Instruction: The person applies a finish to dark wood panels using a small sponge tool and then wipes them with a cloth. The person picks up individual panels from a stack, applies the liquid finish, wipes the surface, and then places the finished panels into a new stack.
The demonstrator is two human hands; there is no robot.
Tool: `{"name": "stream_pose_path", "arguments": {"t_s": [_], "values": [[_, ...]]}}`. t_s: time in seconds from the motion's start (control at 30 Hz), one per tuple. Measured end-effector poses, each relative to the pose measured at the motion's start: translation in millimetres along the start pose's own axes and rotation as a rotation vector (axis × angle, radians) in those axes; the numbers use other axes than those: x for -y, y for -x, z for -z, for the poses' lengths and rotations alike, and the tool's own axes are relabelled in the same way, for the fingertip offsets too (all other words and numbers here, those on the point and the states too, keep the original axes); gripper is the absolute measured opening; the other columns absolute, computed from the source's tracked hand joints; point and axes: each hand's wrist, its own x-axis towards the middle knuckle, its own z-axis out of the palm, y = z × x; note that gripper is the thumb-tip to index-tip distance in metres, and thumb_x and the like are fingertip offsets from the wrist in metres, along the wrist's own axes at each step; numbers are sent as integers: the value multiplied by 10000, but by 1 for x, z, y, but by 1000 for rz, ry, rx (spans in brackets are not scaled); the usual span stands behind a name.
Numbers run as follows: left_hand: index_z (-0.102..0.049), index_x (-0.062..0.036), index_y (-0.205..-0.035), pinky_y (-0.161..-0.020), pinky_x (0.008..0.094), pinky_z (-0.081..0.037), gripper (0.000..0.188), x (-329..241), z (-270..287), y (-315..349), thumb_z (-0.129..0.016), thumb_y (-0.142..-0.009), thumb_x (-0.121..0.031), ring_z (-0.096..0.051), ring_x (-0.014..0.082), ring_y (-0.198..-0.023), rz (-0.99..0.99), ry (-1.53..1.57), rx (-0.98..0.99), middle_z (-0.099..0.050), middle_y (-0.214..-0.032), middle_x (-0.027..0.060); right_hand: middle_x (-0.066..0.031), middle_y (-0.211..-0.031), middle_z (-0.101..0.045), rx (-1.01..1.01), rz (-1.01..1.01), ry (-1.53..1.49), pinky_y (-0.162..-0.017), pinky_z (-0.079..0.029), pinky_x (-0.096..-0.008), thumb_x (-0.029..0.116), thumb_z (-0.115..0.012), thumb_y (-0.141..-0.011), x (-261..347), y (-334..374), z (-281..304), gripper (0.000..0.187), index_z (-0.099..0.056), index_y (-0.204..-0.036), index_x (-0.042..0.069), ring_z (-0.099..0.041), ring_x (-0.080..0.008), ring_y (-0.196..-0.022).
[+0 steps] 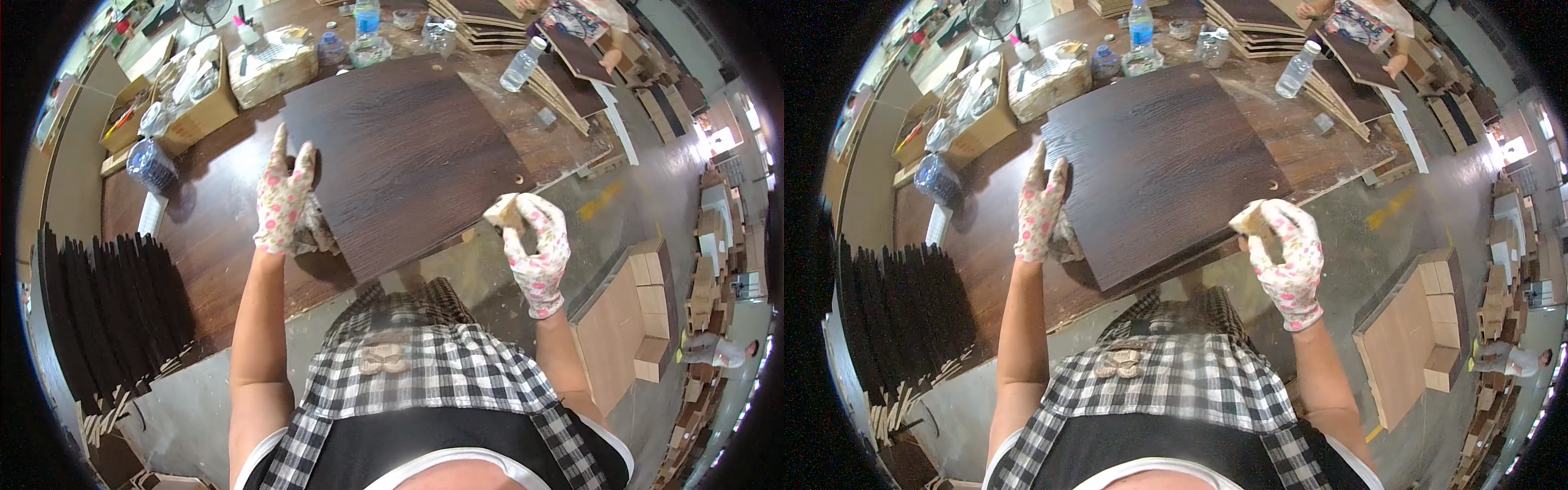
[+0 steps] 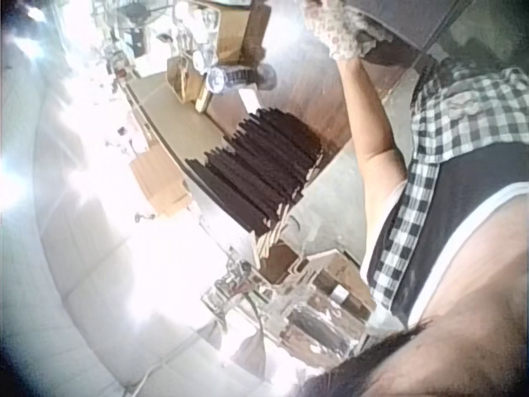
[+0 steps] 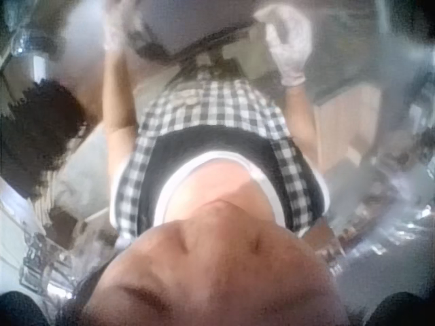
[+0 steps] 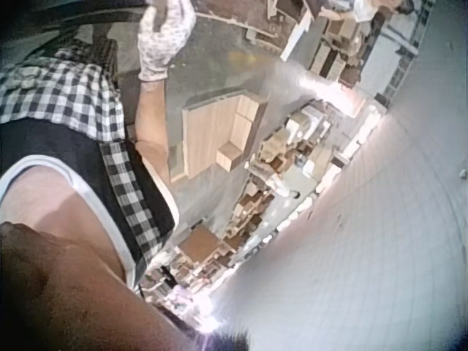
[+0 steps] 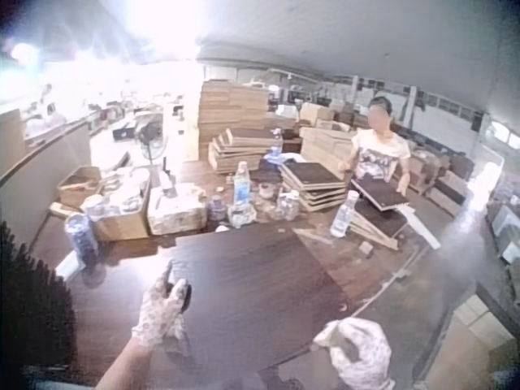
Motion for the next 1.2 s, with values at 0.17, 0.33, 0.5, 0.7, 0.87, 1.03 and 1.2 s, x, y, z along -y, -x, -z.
{"name": "stream_pose_path", "arguments": {"t_s": [0.17,0.33,0.5,0.7,0.87,1.03,1.2], "values": [[-420,-38,-1525,-812,307,-503,663,-3,4,3,-657,-971,-313,-578,122,-846,-4,-5,-21,-678,-1042,105,-117,-1234,-650,131,117,-19,-886,-552,-363,132,-756,-829,34,9,-13,469,-640,-1282,92,-641,-240,-1079],[-395,9,-1522,-1046,299,-430,593,-23,12,10,-603,-1019,-226,-564,162,-1213,158,95,42,-581,-1400,163,-124,-1189,-643,-35,-378,-113,-909,-540,-344,30,-720,-834,-50,-2,32,356,-677,-1187,57,-644,-225,-1046],[-402,21,-1516,-1032,257,-425,555,-39,11,11,-584,-1030,-176,-543,131,-1207,180,79,50,-572,-1396,124,-128,-1169,-645,44,-70,-8,-936,-543,-384,32,-765,-791,-64,-10,43,391,-670,-1169,61,-643,-274,-1073],[-376,40,-1523,-1060,256,-396,567,-36,15,12,-573,-1038,-178,-499,131,-1264,194,121,51,-536,-1435,111,-100,-1149,-686,177,-140,-365,-912,-544,-358,24,-781,-775,-113,-43,50,361,-702,-1125,53,-667,-236,-1068],[-388,-50,-1547,-897,173,-449,570,-13,25,10,-598,-1029,-162,-525,19,-1053,254,102,78,-554,-1341,1,-94,-1128,-688,207,-177,-498,-909,-537,-351,31,-774,-797,-152,-85,-1,331,-706,-1120,48,-663,-217,-1052],[-507,-37,-1463,-702,207,-466,471,-29,46,18,-602,-1018,-159,-504,38,-761,177,129,-74,-640,-1026,-14,-95,-1128,-698,181,-108,-409,-934,-525,-338,117,-758,-850,-191,-175,-94,233,-715,-1070,53,-671,-244,-1046],[-591,18,-1365,-936,308,-513,380,-68,119,31,-580,-1003,-100,-616,138,-1048,133,189,-502,-656,-1301,123,-102,-1117,-713,133,-426,-864,-958,-516,-287,147,-763,-885,-213,-236,-140,266,-719,-1123,37,-669,-181,-1025]]}}
